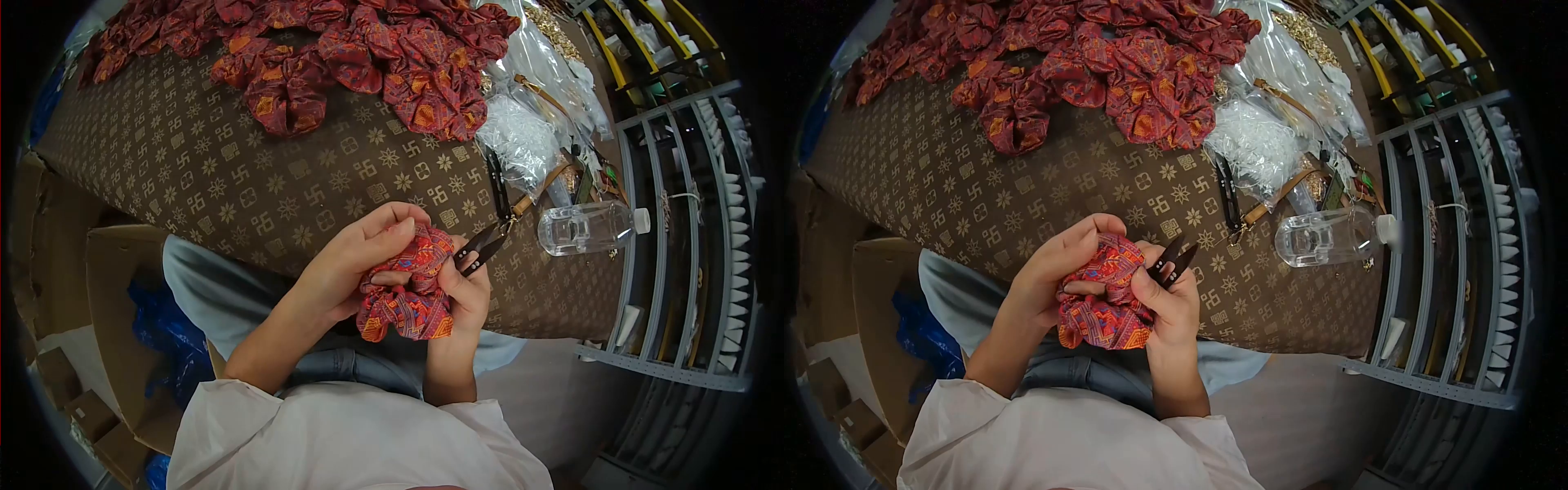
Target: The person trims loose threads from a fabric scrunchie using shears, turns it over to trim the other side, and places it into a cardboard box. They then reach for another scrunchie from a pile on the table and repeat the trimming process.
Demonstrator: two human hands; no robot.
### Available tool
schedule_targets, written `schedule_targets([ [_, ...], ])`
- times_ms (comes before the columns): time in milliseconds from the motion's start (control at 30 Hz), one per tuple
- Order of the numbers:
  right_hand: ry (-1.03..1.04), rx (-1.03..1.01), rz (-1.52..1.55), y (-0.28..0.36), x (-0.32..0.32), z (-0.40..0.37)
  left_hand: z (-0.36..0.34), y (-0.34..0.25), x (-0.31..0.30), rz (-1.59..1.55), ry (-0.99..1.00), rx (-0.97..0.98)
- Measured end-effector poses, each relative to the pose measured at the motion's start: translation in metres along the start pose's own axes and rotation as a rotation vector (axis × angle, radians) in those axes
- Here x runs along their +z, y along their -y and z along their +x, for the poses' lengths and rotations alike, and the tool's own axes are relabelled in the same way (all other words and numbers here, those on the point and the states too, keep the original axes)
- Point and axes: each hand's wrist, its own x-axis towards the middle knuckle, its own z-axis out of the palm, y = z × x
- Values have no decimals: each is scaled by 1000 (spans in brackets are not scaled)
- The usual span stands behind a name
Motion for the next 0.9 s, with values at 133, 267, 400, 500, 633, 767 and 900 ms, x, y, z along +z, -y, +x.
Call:
schedule_targets([
  [133,13,39,23,5,-4,-1,-5,0,11,479,-12,239],
  [267,-13,25,11,12,0,-1,-8,0,8,766,-110,435],
  [400,-17,38,25,7,-14,0,-2,-1,8,1416,-175,893],
  [500,-93,-15,-29,7,-3,0,1,2,10,1783,-88,1269],
  [633,-143,-75,-167,13,15,1,7,7,2,1693,-109,1219],
  [767,-171,-146,-317,3,11,-4,3,8,6,1570,-146,1138],
  [900,-88,-270,-640,7,20,-7,6,11,5,1530,-202,1214],
])
